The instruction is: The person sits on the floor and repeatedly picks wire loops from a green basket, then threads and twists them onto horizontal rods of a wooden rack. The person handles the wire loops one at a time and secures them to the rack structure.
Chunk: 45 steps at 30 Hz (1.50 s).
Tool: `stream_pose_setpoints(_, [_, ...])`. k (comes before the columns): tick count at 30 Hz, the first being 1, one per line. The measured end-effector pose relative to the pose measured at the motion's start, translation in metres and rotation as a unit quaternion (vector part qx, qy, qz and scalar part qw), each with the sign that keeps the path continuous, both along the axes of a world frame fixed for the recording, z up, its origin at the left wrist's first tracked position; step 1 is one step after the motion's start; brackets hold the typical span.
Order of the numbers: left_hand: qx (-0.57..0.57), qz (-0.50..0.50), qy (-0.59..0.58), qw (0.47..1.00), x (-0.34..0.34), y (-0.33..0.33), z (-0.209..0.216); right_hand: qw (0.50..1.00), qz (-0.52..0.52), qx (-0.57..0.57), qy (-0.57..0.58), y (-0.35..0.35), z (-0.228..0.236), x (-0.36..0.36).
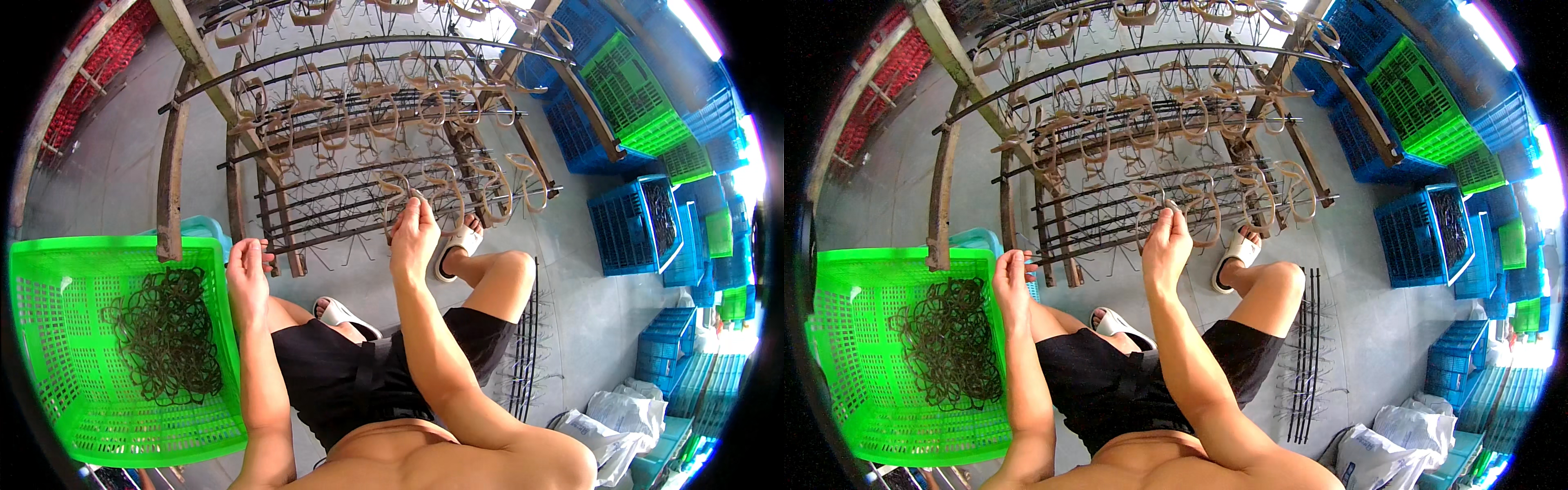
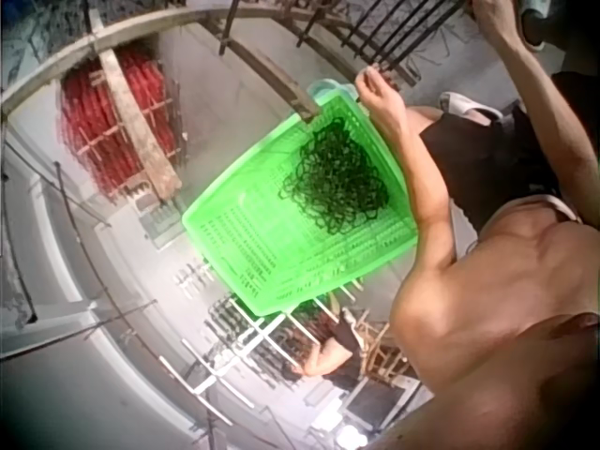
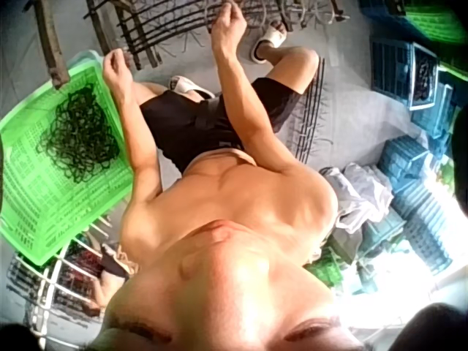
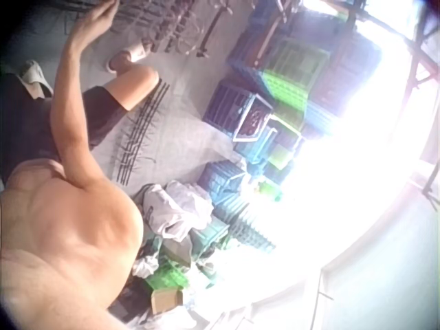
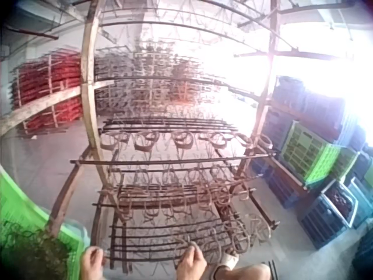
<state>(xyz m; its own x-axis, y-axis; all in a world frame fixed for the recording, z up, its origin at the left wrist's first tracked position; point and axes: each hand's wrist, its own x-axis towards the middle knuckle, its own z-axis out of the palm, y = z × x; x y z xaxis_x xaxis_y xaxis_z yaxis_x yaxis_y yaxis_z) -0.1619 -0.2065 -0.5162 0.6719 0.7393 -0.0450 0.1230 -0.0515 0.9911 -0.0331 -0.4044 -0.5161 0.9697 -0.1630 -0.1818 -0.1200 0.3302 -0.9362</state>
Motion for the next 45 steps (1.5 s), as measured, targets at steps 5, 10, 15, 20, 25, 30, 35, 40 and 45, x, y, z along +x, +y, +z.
stream_pose_setpoints(5, [0.005,-0.006,-0.011,1.0,-0.001,0.003,0.002,0.997,0.056,-0.044,-0.031,-0.003,-0.005,0.001])
stream_pose_setpoints(10, [-0.007,-0.02,-0.026,0.999,-0.004,0.006,0.0,0.971,0.072,-0.21,-0.089,0.007,-0.007,-0.01])
stream_pose_setpoints(15, [-0.028,-0.02,-0.036,0.999,-0.007,0.008,0.0,0.941,0.065,-0.312,-0.113,0.001,0.007,-0.007])
stream_pose_setpoints(20, [-0.038,-0.013,-0.041,0.998,-0.009,0.007,-0.002,0.94,0.096,-0.313,-0.094,-0.004,0.005,-0.006])
stream_pose_setpoints(25, [-0.03,-0.021,-0.046,0.998,-0.019,0.016,-0.012,0.952,0.068,-0.283,-0.093,0.008,0.007,-0.021])
stream_pose_setpoints(30, [-0.035,-0.02,-0.049,0.998,-0.014,0.013,-0.007,0.954,0.062,-0.273,-0.108,0.004,-0.002,-0.013])
stream_pose_setpoints(35, [-0.041,-0.039,-0.058,0.997,-0.018,0.014,-0.006,0.956,0.055,-0.265,-0.116,0.001,-0.007,-0.009])
stream_pose_setpoints(40, [-0.048,-0.035,-0.059,0.997,-0.026,0.015,-0.004,0.992,0.067,-0.098,-0.05,0.007,-0.006,-0.015])
stream_pose_setpoints(45, [-0.007,-0.016,-0.108,0.994,-0.059,0.041,-0.025,0.987,0.093,-0.124,-0.047,0.028,-0.006,-0.038])
